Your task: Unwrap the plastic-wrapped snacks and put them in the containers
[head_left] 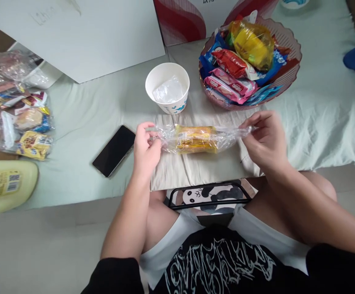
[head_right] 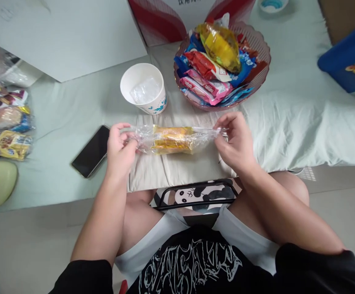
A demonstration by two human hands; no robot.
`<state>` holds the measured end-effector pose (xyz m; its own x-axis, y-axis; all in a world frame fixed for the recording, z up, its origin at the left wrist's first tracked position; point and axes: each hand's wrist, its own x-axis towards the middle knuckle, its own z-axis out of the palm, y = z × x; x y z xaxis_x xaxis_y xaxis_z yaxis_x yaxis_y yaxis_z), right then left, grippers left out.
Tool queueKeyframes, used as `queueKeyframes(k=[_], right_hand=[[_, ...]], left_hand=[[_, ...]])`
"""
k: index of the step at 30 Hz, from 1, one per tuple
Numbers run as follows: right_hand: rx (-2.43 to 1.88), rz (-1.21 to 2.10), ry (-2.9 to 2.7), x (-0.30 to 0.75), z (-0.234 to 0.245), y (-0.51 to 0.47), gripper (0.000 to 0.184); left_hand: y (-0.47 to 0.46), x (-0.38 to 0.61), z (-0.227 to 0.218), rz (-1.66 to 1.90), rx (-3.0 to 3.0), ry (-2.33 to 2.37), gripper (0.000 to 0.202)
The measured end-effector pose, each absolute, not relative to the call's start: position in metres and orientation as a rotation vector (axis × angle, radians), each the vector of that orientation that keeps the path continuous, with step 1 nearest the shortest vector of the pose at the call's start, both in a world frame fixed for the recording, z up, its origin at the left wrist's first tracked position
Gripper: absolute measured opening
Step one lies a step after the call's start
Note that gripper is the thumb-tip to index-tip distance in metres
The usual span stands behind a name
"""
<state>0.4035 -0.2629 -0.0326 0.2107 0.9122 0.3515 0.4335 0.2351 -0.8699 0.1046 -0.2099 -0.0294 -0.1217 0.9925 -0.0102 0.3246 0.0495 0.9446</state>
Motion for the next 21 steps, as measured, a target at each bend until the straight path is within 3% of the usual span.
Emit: queueKeyframes(k=[3,8,10,15,21], right_hand=[[-1.352,0.306,-1.414,0.407,-0.031,-0.265,0.031],[-1.000,0.123,-1.830,0.404,-0.018,-0.272,0.027],[-1.090,0.078,-1.988,0.402,-0.016,-0.272,0.027],[-1.401,0.003,-1.919,0.403,-0.017,-0.267,0.009],[-1.490,0.099,-1.651,0.405,-0.012,-0.260,0.013]], left_hand=[[-0.208,0.094,-0.027,1.156,1.702,1.497,0.050],[-0.211,0.091,-0.009,0.802,2.177,1.111,0.038],[-0.211,0.092,-0.006,0.772,2.202,1.111,0.037],[-0.208,0.089,-0.008,0.867,2.079,1.163,0.015],[-0.209,0.091,-0.009,0.952,1.932,1.153,0.014]])
